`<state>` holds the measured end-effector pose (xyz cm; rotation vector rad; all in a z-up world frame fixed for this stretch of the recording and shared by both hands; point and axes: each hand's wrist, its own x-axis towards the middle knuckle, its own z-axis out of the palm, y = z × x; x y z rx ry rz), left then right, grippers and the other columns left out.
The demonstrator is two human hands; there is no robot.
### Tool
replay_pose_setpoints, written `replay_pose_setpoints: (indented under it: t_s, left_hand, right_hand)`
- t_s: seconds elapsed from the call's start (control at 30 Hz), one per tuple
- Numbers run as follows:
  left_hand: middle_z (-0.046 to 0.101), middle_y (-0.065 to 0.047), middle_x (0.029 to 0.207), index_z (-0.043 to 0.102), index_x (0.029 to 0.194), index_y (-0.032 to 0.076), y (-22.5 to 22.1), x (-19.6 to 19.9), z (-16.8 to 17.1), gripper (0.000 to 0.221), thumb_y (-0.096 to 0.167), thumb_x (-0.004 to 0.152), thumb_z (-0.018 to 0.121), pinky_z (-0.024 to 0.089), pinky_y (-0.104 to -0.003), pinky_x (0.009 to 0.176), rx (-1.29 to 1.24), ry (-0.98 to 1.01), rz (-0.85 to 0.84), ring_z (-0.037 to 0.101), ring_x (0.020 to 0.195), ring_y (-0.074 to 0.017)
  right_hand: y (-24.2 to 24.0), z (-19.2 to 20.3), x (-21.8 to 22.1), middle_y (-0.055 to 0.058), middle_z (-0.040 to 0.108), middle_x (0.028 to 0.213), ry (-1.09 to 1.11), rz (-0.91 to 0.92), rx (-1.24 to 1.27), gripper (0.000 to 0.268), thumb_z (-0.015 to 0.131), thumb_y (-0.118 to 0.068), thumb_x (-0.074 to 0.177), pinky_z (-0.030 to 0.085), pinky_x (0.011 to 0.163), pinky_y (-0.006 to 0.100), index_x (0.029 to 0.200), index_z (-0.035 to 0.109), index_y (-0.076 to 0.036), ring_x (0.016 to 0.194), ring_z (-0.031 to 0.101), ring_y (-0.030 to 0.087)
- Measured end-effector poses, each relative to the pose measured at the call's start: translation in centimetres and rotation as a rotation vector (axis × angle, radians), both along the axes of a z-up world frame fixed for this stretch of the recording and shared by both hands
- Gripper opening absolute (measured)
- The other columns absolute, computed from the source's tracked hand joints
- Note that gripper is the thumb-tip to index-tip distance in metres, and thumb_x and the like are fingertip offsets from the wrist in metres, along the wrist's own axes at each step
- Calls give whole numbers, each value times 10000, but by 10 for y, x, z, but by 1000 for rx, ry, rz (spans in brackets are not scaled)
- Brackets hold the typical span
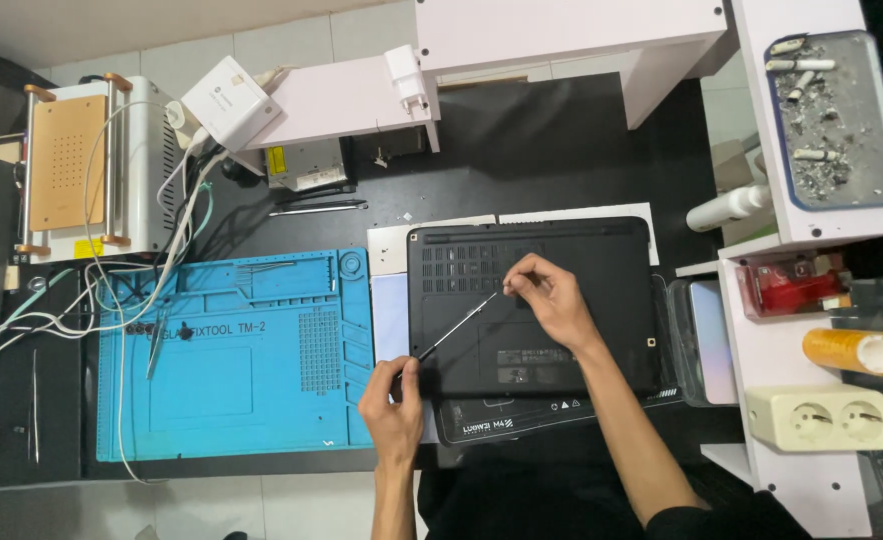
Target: The person unscrews and removes the back cover of a laptop using a screwdriver.
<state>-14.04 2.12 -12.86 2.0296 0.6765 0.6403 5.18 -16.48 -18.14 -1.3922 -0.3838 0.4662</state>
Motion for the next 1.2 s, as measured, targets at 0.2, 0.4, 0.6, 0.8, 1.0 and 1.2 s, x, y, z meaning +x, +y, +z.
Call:
replay_pose_setpoints:
  t_s: [0.2, 0.4, 0.6, 0.8, 1.0, 1.2]
  left_hand:
    - [597, -48, 719, 702, 910, 19, 0, 1, 17, 62, 71, 926, 731, 374, -309, 512, 69, 11, -75, 492, 578, -145]
    - [582, -60, 717, 696, 902, 15, -2, 8, 20, 63, 56, 910, 744, 375, -331, 530, 142, -15, -154, 481, 578, -175]
    - [589, -63, 720, 693, 901, 11, -6, 11, 27, 65, 53, 906, 743, 399, -334, 540, 159, -26, -186, 509, 589, -175]
    - [579, -67, 713, 696, 901, 8, -7, 13, 26, 64, 44, 902, 748, 400, -338, 554, 180, -5, -211, 499, 590, -181]
    - [620, -53, 728, 725, 887, 24, -3, 17, 48, 55, 52, 871, 770, 384, -333, 522, 153, 45, -198, 509, 589, -184]
    - [661, -55, 811, 740, 932, 50, 15, 25, 82, 85, 78, 863, 780, 457, -331, 574, 216, 95, -268, 609, 672, -188]
  right_hand:
    - [-13, -7, -11, 42, 642, 983, 45, 2, 108, 38, 681, -9, 987, 519, 884, 253, 1016, 674, 14, 943, 629, 104]
    - [-22, 3, -18, 41, 638, 984, 41, -18, 76, 80, 693, 45, 941, 532, 882, 257, 1014, 675, 17, 951, 640, 107]
    - [-29, 2, -19, 38, 631, 982, 65, -41, 80, 78, 691, 50, 941, 538, 878, 257, 1005, 672, 11, 952, 639, 104]
    - [-33, 0, -21, 38, 627, 988, 55, -37, 71, 81, 691, 46, 940, 537, 884, 257, 1009, 670, 9, 955, 635, 107]
    - [-32, 10, -21, 34, 630, 967, -2, -5, -25, 56, 708, 18, 934, 539, 841, 265, 984, 695, -2, 923, 628, 107]
    - [-22, 30, -26, 39, 686, 899, -192, -7, -229, 71, 751, -50, 896, 518, 761, 286, 927, 705, -6, 848, 649, 135]
